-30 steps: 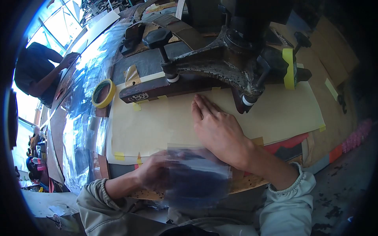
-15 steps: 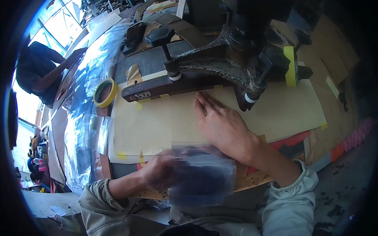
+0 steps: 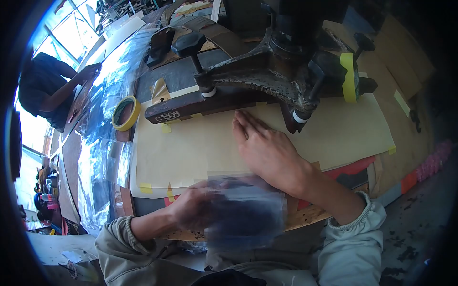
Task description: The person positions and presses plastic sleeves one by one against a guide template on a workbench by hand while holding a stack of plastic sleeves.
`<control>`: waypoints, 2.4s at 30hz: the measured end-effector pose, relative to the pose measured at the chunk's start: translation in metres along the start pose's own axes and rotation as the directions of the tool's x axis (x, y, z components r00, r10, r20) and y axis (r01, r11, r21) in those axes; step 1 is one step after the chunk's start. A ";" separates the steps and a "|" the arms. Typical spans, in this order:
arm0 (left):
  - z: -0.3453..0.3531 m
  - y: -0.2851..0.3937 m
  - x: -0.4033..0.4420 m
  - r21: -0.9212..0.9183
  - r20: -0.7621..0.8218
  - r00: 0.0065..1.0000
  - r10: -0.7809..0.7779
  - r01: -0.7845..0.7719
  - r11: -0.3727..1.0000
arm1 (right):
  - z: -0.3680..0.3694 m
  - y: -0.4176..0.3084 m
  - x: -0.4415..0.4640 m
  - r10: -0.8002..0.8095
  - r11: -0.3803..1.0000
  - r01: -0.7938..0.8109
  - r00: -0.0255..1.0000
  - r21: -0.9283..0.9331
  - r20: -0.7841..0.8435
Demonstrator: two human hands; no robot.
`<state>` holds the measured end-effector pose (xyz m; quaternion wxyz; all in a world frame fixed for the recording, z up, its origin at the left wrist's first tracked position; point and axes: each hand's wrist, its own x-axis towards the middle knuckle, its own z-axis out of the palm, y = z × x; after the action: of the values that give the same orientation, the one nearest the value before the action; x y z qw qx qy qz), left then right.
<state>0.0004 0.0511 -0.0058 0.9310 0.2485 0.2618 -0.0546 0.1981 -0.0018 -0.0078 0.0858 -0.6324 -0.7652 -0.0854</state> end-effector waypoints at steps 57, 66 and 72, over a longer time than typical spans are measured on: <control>0.011 0.004 -0.002 0.055 -0.144 0.989 -0.035 0.043 0.998 | 0.000 -0.002 0.000 0.025 0.999 -0.024 0.999 -0.027 0.040; -0.010 -0.006 0.006 -0.110 -0.022 0.999 -0.025 0.022 0.994 | 0.002 -0.003 0.001 0.032 0.999 -0.032 0.999 -0.008 0.009; 0.001 -0.001 -0.002 0.064 -0.185 0.982 -0.037 0.049 0.997 | 0.002 -0.003 0.001 0.015 1.000 -0.016 0.999 -0.013 -0.035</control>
<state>-0.0006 0.0495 -0.0044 0.8925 0.2783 0.3498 -0.0604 0.1949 -0.0012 -0.0098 0.0957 -0.6372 -0.7580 -0.1010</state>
